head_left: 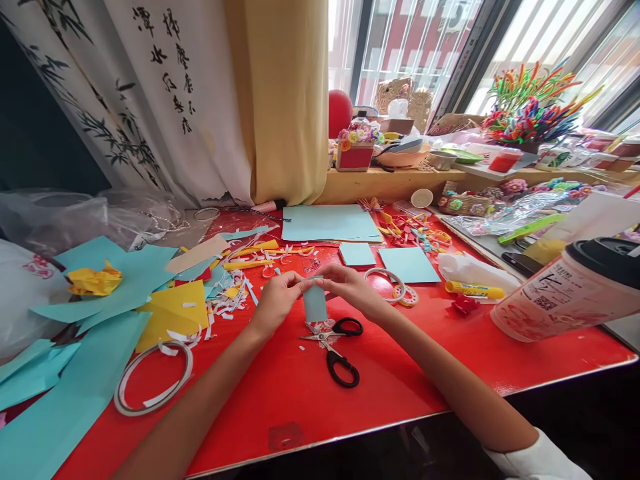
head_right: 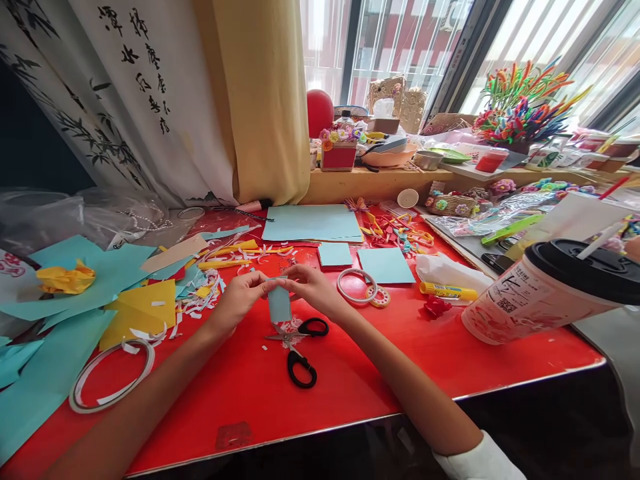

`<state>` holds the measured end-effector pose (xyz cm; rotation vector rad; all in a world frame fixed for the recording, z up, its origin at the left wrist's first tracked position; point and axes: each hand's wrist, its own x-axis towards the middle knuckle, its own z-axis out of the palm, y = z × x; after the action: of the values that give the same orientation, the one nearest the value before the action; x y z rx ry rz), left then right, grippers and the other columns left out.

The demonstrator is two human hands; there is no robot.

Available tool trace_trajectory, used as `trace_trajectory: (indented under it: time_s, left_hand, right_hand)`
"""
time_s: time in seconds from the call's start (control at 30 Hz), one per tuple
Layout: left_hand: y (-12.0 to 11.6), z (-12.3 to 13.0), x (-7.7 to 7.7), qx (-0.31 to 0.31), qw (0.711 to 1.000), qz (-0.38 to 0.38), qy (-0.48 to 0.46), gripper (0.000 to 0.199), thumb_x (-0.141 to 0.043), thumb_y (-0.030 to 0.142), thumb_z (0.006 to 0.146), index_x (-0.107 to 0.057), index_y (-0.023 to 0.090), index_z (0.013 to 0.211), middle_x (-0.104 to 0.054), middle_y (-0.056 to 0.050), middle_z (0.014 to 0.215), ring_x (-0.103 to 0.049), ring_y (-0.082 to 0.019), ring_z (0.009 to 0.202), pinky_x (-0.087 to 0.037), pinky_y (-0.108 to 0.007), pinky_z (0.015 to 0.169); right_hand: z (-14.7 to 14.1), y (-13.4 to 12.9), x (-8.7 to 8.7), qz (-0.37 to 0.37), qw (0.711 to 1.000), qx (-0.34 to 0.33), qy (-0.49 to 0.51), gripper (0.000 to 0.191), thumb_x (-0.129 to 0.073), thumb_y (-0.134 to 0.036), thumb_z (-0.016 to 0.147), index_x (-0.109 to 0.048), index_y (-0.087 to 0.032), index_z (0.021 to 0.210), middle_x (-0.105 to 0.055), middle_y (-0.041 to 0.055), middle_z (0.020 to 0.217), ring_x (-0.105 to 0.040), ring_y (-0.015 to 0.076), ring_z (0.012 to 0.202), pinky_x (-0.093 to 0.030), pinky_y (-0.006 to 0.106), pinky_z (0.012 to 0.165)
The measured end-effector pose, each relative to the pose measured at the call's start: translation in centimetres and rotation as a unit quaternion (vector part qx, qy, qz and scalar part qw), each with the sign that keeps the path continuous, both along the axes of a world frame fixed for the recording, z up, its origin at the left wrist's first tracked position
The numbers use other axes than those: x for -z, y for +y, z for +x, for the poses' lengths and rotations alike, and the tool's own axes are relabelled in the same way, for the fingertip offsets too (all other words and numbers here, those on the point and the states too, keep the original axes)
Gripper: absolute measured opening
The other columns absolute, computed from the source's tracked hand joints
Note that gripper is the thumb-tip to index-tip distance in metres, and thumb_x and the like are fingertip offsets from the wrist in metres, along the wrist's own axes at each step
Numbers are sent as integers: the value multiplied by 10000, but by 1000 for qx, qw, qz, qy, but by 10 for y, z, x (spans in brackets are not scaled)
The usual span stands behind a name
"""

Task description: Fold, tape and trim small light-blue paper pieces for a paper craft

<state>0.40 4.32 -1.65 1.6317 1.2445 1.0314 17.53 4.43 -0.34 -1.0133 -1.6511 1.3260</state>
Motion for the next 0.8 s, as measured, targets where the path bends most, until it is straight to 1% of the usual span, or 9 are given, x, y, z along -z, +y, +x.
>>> trace_trajectory:
  time_s: [0.07,0.13,0.23,0.3,0.4,0.47,0.6,0.7,0.8]
  left_hand:
    - [0,0,0,24,1000,-14,3,286,-538,438,737,-562,158,683,-527,13,654,-460,-118,637,-355,-235,601]
    - [0,0,-1,42,999,-31,8,286,-539,439,734,-573,156,706,-545,7,678,-470,-121,650,-356,-234,606]
    - [-1,1,-1,53,997,-38,28,302,-556,448,714,-564,150,668,-528,17,642,-455,-115,617,-346,-230,580]
    - [-2,2,-1,64,997,-36,34,301,-556,443,713,-562,147,657,-517,23,624,-452,-112,606,-342,-227,573]
    - [-5,6,-2,96,994,-48,26,284,-544,423,720,-576,142,699,-547,15,658,-479,-120,630,-356,-229,590]
    - [-7,9,-4,100,993,-54,30,279,-543,418,719,-561,142,683,-539,17,648,-476,-119,619,-356,-228,580]
    - [-11,12,-15,81,995,-45,41,291,-543,423,725,-511,150,630,-492,33,611,-438,-100,581,-333,-216,544]
    - [-13,10,-23,98,994,-43,30,273,-546,410,730,-530,150,650,-517,27,635,-461,-104,610,-350,-217,573]
    - [-13,6,-27,118,992,-41,29,265,-547,405,734,-542,152,658,-541,17,653,-484,-114,642,-364,-224,599]
  right_hand:
    - [0,1,0,18,1000,21,1,270,-569,-408,747,-567,-141,785,-563,23,769,-544,117,720,-485,242,637]
    - [1,3,1,24,999,41,10,261,-559,-402,755,-551,-141,739,-547,12,720,-527,110,682,-473,241,621]
    - [3,4,0,29,999,44,5,251,-560,-405,752,-566,-158,797,-571,19,797,-537,124,736,-461,253,647]
    - [2,3,0,65,996,45,-28,247,-591,-394,727,-591,-168,826,-594,24,848,-540,135,780,-434,258,682]
    - [0,1,0,100,991,48,-75,212,-603,-364,717,-615,-156,758,-605,17,769,-518,133,737,-384,250,662]
    - [0,1,0,77,994,46,-66,213,-588,-357,725,-610,-145,708,-578,8,695,-487,124,678,-358,244,615]
    - [5,4,-2,18,997,76,11,227,-585,-347,723,-565,-137,639,-486,-17,611,-409,96,598,-303,232,559]
    - [11,8,-3,1,993,105,48,213,-604,-328,706,-551,-138,627,-458,-25,595,-388,89,579,-284,235,550]
    - [13,10,-1,-8,990,122,70,179,-619,-304,682,-571,-140,628,-469,-20,603,-400,94,587,-288,239,552]
